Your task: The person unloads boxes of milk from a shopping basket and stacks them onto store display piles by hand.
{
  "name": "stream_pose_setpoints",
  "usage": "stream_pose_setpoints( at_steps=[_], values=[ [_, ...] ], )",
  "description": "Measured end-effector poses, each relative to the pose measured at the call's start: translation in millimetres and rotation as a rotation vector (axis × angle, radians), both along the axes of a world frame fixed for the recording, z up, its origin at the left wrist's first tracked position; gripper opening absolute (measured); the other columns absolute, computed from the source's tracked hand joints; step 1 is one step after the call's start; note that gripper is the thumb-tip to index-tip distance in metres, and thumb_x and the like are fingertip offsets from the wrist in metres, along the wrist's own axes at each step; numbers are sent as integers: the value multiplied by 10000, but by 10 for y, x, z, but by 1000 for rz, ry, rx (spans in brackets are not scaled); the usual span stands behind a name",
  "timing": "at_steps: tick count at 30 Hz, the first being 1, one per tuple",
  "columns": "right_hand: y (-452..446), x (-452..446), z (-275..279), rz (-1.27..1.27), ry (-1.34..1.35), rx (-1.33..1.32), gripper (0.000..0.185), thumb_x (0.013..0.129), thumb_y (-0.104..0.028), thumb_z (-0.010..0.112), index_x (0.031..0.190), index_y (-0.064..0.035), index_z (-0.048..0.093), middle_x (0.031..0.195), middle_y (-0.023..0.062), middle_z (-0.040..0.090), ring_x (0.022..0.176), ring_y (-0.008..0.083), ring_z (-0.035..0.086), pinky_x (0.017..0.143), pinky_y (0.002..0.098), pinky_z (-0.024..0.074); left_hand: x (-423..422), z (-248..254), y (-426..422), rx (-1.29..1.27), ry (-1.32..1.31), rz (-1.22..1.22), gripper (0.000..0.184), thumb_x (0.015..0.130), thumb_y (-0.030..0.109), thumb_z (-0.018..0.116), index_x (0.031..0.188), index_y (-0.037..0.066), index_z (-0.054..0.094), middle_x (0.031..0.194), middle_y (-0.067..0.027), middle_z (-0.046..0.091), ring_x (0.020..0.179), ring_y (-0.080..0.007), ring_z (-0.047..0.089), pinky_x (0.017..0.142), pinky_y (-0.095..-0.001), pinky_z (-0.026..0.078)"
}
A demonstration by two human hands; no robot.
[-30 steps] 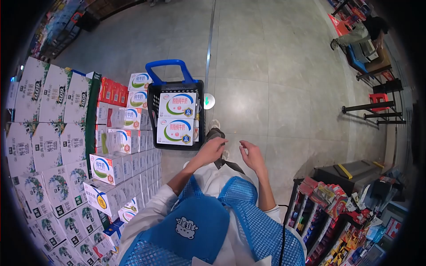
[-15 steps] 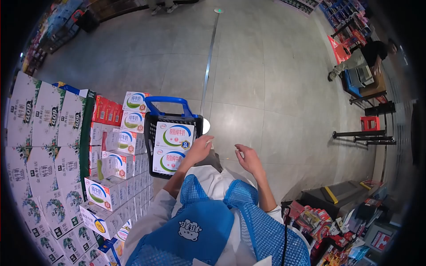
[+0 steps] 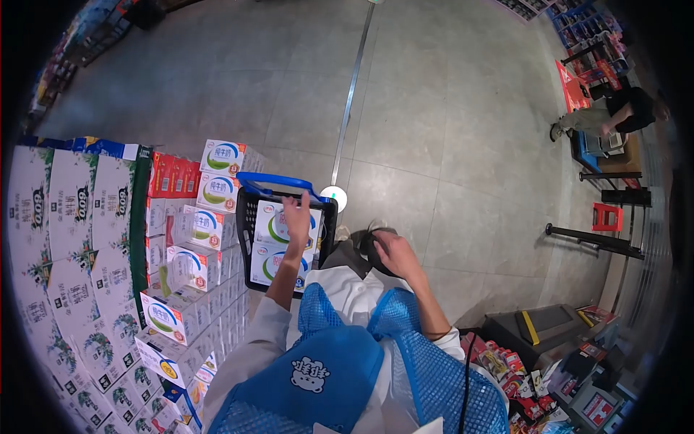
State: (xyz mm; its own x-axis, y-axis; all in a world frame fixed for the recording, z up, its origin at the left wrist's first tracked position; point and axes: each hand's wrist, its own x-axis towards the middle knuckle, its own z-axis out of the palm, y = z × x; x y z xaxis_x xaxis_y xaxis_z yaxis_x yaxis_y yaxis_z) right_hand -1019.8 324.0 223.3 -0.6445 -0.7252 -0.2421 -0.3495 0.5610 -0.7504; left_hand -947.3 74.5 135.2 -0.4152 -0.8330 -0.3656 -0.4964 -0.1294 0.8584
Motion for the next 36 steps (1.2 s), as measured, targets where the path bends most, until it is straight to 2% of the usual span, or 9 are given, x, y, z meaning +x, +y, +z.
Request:
stream_pose_setpoints(
  at_steps=[2, 6, 11, 30, 31, 32, 34, 35, 36],
  values=[
    [-29, -140, -25, 25, 18, -15, 284, 888, -136, 553, 1125, 17, 592, 1053, 215, 639, 948, 386, 611, 835, 415, 498, -218, 40, -182, 314, 202, 288, 579, 893, 270, 648, 1251, -103, 388, 1095, -156, 589, 1035, -222, 549, 899, -328, 419],
    [-177, -532, -51, 95, 8, -44, 285, 873, -126, 549, 1121, 9, 584, 1036, 227, 635, 953, 390, 607, 831, 442, 495, -543, -379, -473, 329, 344, 610, 488, 860, 198, 653, 1194, -60, 407, 1021, -128, 588, 916, -205, 559, 843, -321, 435],
    [-426, -1125, -153, 200, 62, -90, 278, 891, -144, 549, 1130, -7, 590, 1005, 214, 641, 905, 393, 612, 805, 437, 503, -834, -367, -601, 420, 343, 980, 209, 854, 187, 587, 887, 41, 441, 644, -32, 427, 502, -163, 416, 468, -328, 396],
    [-2519, -1635, 171, 996, 60, -57, 374, 773, -66, 592, 1146, -44, 581, 1010, 143, 621, 967, 342, 616, 807, 429, 515, -1007, -40, -542, 324, 341, 1167, 147, 833, 90, 550, 748, 61, 434, 534, -11, 424, 366, -128, 378, 352, -308, 314],
    [-2628, -1527, -47, 1053, 166, -113, 397, 781, -84, 580, 1178, -63, 572, 1019, 131, 605, 1029, 330, 586, 821, 406, 509, -612, -782, -454, 217, 462, 841, 102, 848, 109, 559, 862, 47, 479, 692, -58, 514, 545, -151, 526, 487, -307, 444],
    [-2764, -1469, -39, 1069, 169, -108, 397, 781, -84, 580, 1178, -63, 572, 1019, 131, 605, 1029, 330, 586, 821, 406, 509, -606, -827, -411, 220, 469, 856, 102, 848, 109, 559, 862, 47, 479, 692, -58, 514, 545, -151, 526, 487, -306, 444],
    [-3005, -1335, -2, 1035, 90, -237, 389, 800, -136, 571, 1185, -85, 572, 1052, 117, 585, 1079, 304, 555, 838, 411, 497, -612, -869, -333, 403, 919, 679, 224, 864, 164, 592, 1022, 36, 496, 966, -108, 542, 907, -166, 581, 747, -303, 494],
    [-3074, -1229, -13, 1052, 79, -233, 389, 800, -136, 571, 1185, -85, 572, 1052, 117, 585, 1079, 304, 555, 838, 411, 497, -401, -1236, -236, 136, 596, 495, 392, 876, 229, 611, 1181, 24, 473, 1210, -127, 467, 1167, -166, 464, 936, -298, 422],
    [-3131, -1117, -29, 1050, 163, -195, 378, 799, -167, 572, 1169, -95, 591, 1121, 114, 572, 1130, 295, 530, 858, 414, 491, -335, -1238, -227, 136, 590, 512, 392, 876, 229, 611, 1181, 24, 473, 1210, -127, 467, 1167, -166, 464, 936, -298, 422]
  ],
)
